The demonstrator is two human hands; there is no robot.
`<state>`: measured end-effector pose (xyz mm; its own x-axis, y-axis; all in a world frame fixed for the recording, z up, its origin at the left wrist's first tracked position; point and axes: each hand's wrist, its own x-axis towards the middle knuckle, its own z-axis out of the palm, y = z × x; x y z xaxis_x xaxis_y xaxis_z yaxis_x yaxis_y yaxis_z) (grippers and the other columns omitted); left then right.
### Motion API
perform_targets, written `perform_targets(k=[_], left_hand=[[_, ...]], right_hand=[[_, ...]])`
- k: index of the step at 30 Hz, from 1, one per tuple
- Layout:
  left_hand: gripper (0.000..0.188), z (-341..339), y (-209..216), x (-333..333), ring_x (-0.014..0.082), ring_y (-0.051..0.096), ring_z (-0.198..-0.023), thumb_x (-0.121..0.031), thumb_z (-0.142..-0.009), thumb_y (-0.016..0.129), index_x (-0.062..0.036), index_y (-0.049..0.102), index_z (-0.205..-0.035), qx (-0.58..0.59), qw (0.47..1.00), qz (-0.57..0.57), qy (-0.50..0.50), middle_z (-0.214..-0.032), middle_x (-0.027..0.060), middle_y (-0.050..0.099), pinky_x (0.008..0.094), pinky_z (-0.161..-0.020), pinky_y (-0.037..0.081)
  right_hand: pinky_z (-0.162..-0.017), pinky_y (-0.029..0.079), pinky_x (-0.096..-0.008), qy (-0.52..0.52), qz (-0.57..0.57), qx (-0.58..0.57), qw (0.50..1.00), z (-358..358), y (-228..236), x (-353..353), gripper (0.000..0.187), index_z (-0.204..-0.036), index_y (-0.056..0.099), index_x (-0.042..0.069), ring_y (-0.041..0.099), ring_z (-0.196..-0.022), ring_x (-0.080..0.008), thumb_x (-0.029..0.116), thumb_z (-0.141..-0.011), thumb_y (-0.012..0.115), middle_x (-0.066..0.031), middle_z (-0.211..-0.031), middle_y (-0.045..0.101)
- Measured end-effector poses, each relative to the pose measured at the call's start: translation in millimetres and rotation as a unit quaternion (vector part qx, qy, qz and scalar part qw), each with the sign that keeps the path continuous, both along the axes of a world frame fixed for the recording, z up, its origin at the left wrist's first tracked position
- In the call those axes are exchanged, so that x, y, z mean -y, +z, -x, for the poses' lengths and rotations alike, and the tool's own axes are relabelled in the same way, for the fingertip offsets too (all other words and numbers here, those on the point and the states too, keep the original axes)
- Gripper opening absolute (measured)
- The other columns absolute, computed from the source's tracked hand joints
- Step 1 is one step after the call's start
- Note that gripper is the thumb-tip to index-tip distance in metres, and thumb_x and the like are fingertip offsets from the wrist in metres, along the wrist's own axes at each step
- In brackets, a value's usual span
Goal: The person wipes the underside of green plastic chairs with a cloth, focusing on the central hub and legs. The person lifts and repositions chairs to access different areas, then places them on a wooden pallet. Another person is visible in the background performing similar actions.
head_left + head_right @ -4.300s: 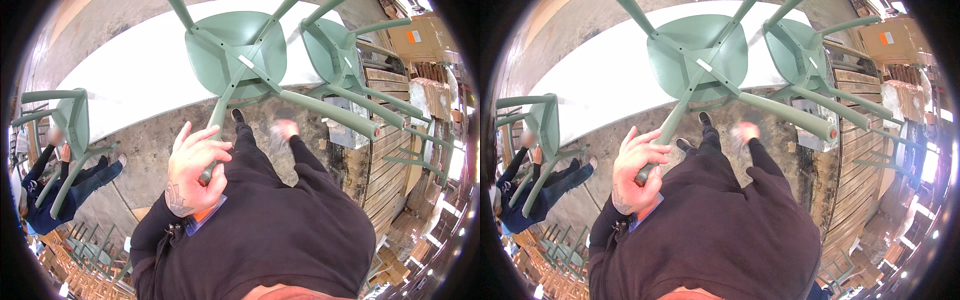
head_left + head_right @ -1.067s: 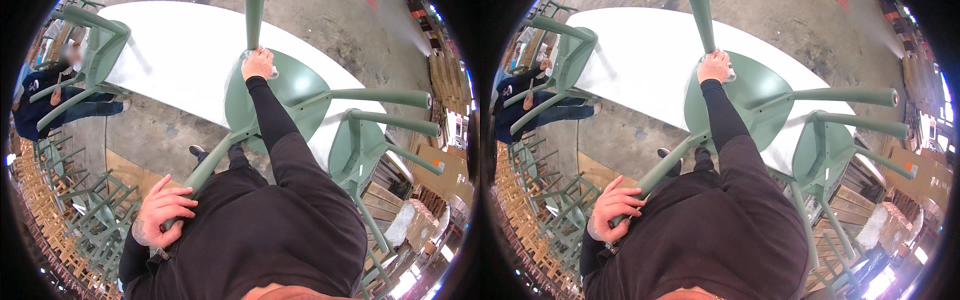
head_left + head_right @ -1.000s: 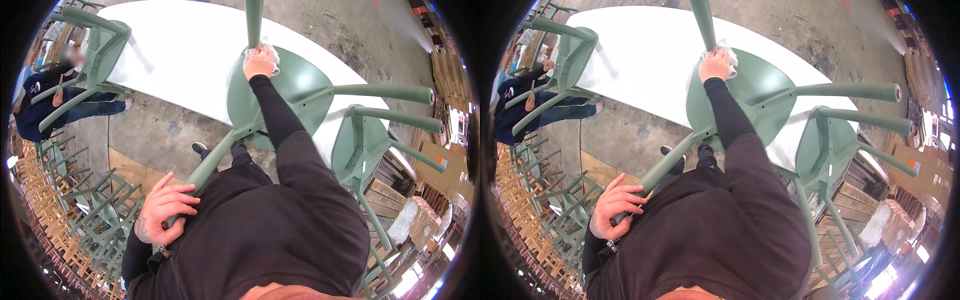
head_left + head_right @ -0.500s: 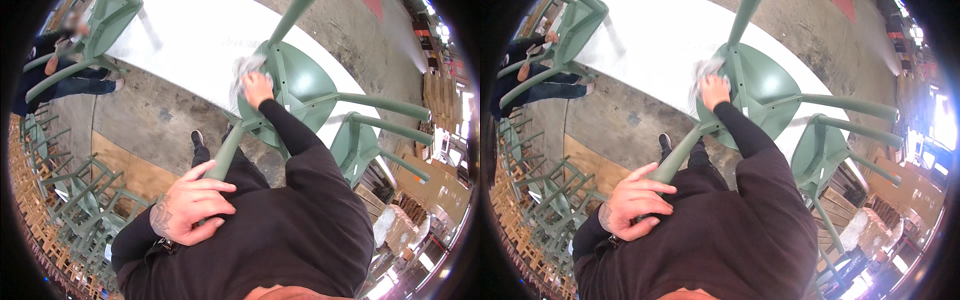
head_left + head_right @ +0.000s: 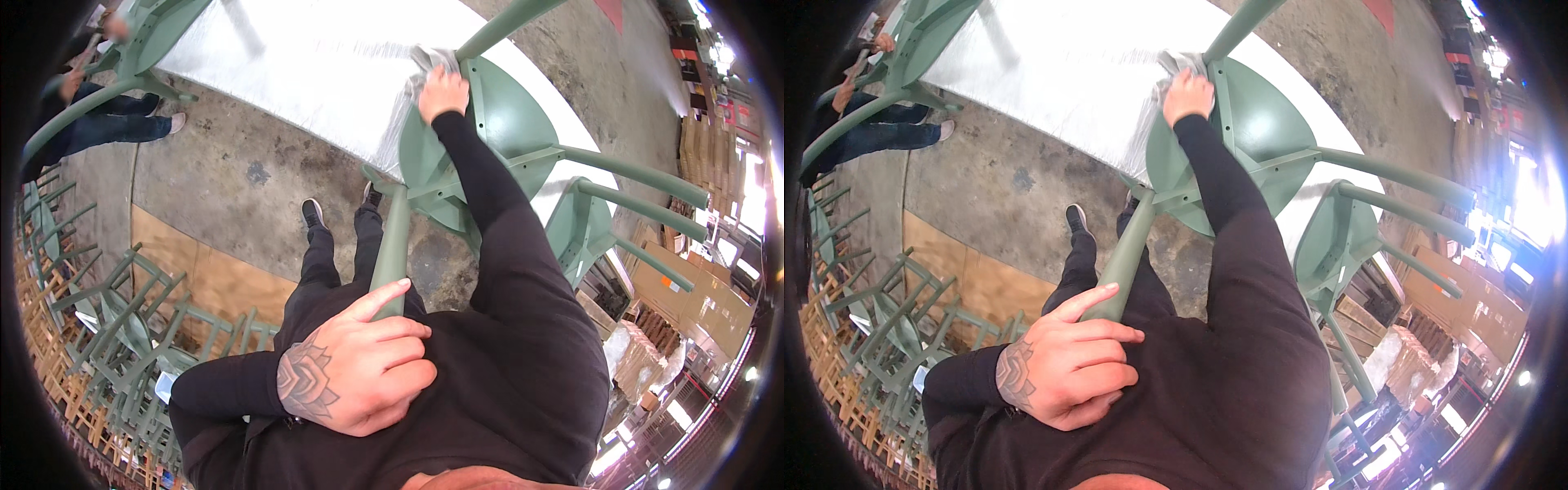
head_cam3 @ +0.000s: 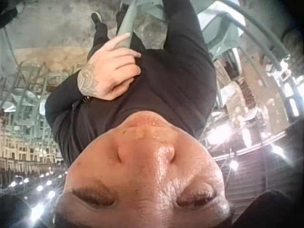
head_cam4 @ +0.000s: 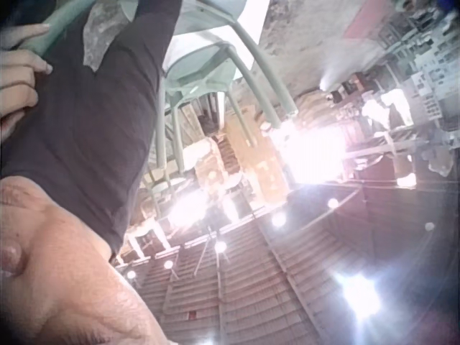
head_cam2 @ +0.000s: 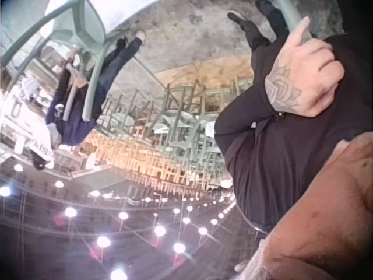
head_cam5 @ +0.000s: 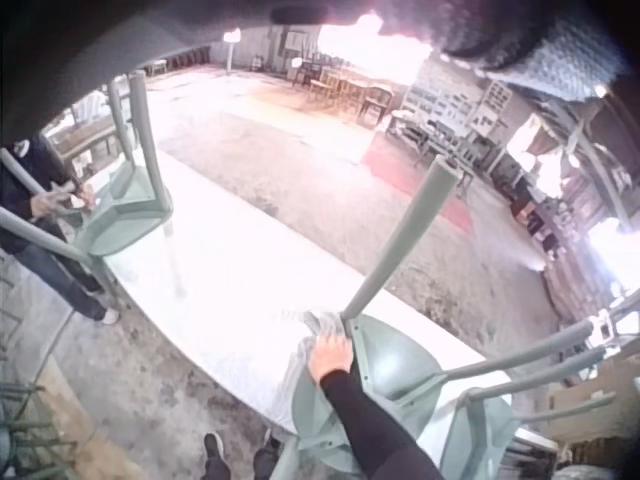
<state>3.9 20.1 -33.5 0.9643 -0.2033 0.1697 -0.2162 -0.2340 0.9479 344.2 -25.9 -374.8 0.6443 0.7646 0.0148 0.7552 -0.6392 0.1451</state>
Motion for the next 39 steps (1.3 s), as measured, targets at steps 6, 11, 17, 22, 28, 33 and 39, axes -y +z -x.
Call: perform_targets(k=[6,11,17,22,28,33,39], left_hand=[[0.024,-4,-1,-2,0.0295,0.070,-0.105,-0.007,-0.072,0.070,-0.0067,0.068,-0.096,0.022,0.999,0.025,-0.027,-0.084,0.0046,0.061,0.0649,-0.115,0.035],[0.027,-5,-1,-2,0.0304,0.069,-0.107,-0.011,-0.070,0.069,-0.0068,0.068,-0.097,-0.004,0.999,0.019,-0.049,-0.087,0.0048,0.061,0.0655,-0.115,0.034],[0.029,-4,0,-4,0.0301,0.069,-0.108,-0.013,-0.069,0.069,-0.0072,0.069,-0.097,-0.008,0.999,0.005,-0.050,-0.087,0.0045,0.061,0.0660,-0.115,0.034],[0.028,-6,0,-1,0.0294,0.068,-0.108,-0.008,-0.065,0.071,-0.0085,0.068,-0.093,0.025,0.999,0.018,-0.031,-0.087,0.0037,0.061,0.0653,-0.114,0.036],[0.027,-5,3,-3,0.0293,0.069,-0.107,-0.012,-0.065,0.070,-0.0082,0.069,-0.092,-0.016,0.999,-0.006,-0.047,-0.085,0.0038,0.061,0.0653,-0.115,0.035],[0.024,-8,4,-3,0.0291,0.070,-0.105,-0.012,-0.066,0.069,-0.0083,0.070,-0.090,-0.008,0.999,-0.010,-0.053,-0.083,0.0040,0.061,0.0652,-0.115,0.035],[0.028,-8,2,-4,0.0285,0.066,-0.105,-0.016,-0.069,0.074,-0.0069,0.065,-0.093,0.041,0.998,-0.031,-0.047,-0.088,0.0076,0.063,0.0613,-0.116,0.036]], right_hand=[[-0.099,0.039,-0.0479,0.034,0.070,0.009,0.997,55,17,69,0.061,-0.147,0.047,-0.001,0.054,-0.124,-0.0353,0.026,-0.092,0.054,-0.0268,-0.141,0.056],[-0.094,0.042,-0.0463,0.066,0.017,0.093,0.993,-32,-6,-17,0.049,-0.136,0.058,0.000,0.058,-0.116,-0.0274,0.020,-0.092,0.051,-0.0139,-0.120,0.069],[-0.098,0.041,-0.0478,0.017,-0.002,0.011,1.000,2,4,5,0.054,-0.137,0.056,-0.006,0.055,-0.118,-0.0313,0.025,-0.092,0.056,-0.0167,-0.123,0.066],[-0.094,0.047,-0.0489,-0.001,0.099,-0.028,0.995,61,14,79,0.051,-0.135,0.056,-0.003,0.051,-0.122,-0.0360,0.025,-0.092,0.057,-0.0176,-0.130,0.060],[-0.084,0.055,-0.0401,0.074,-0.018,0.080,0.994,-16,7,4,0.028,-0.106,0.069,0.001,0.057,-0.108,-0.0295,0.019,-0.086,0.059,-0.0113,-0.112,0.061],[-0.086,0.053,-0.0437,0.098,0.167,-0.005,0.981,10,40,28,0.045,-0.104,0.074,0.002,0.056,-0.117,-0.0314,0.043,-0.090,0.063,-0.0147,-0.119,0.065],[-0.077,0.056,-0.0449,0.071,0.244,-0.232,0.939,100,66,71,0.041,-0.095,0.077,0.008,0.074,-0.089,-0.0292,0.044,-0.080,0.067,-0.0123,-0.093,0.075]])
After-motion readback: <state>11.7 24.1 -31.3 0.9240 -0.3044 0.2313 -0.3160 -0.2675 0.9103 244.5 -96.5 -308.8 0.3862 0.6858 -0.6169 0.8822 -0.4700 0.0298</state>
